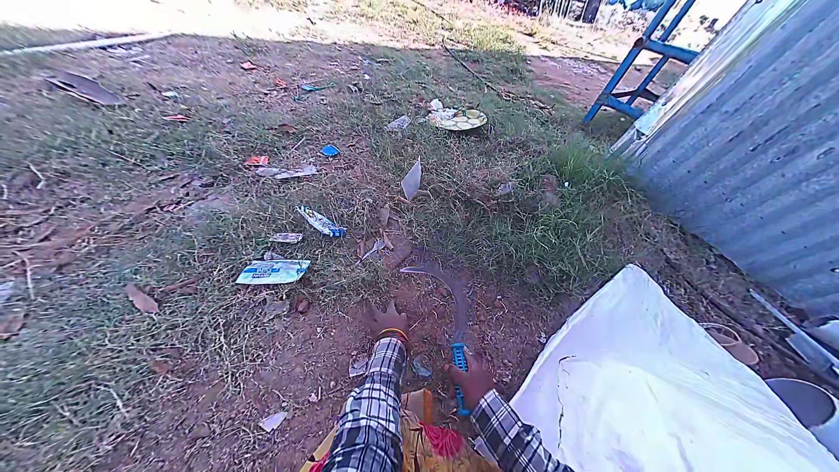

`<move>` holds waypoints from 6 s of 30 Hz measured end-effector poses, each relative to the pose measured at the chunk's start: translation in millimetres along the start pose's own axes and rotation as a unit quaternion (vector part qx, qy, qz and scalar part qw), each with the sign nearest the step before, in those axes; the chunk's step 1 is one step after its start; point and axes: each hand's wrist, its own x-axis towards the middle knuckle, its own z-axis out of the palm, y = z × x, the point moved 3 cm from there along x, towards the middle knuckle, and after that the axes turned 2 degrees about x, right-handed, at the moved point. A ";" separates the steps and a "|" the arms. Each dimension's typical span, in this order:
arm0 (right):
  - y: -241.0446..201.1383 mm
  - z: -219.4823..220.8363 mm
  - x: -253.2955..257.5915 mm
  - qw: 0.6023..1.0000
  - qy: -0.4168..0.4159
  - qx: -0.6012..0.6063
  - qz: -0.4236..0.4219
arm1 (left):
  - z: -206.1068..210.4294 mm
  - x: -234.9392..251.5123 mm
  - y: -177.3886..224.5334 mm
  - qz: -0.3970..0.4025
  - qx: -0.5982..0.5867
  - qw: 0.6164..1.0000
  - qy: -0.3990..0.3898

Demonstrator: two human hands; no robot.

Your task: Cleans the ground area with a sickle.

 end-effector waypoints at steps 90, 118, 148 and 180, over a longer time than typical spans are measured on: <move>-52.5 -15.9 -20.8 0.924 0.075 -0.335 -0.169 | 13.3 26.6 -5.8 -0.051 -0.394 0.915 -0.062; -16.4 -21.1 -21.3 0.935 -0.016 -0.351 -0.053 | -15.3 29.1 -27.2 0.036 0.076 0.977 0.197; 4.8 -10.4 -12.7 0.927 -0.104 -0.358 0.026 | -78.7 49.0 -33.7 -0.005 0.025 0.998 0.060; 6.3 18.0 6.8 0.955 -0.111 -0.275 0.020 | -83.1 53.6 -43.5 -0.054 -0.108 0.982 0.142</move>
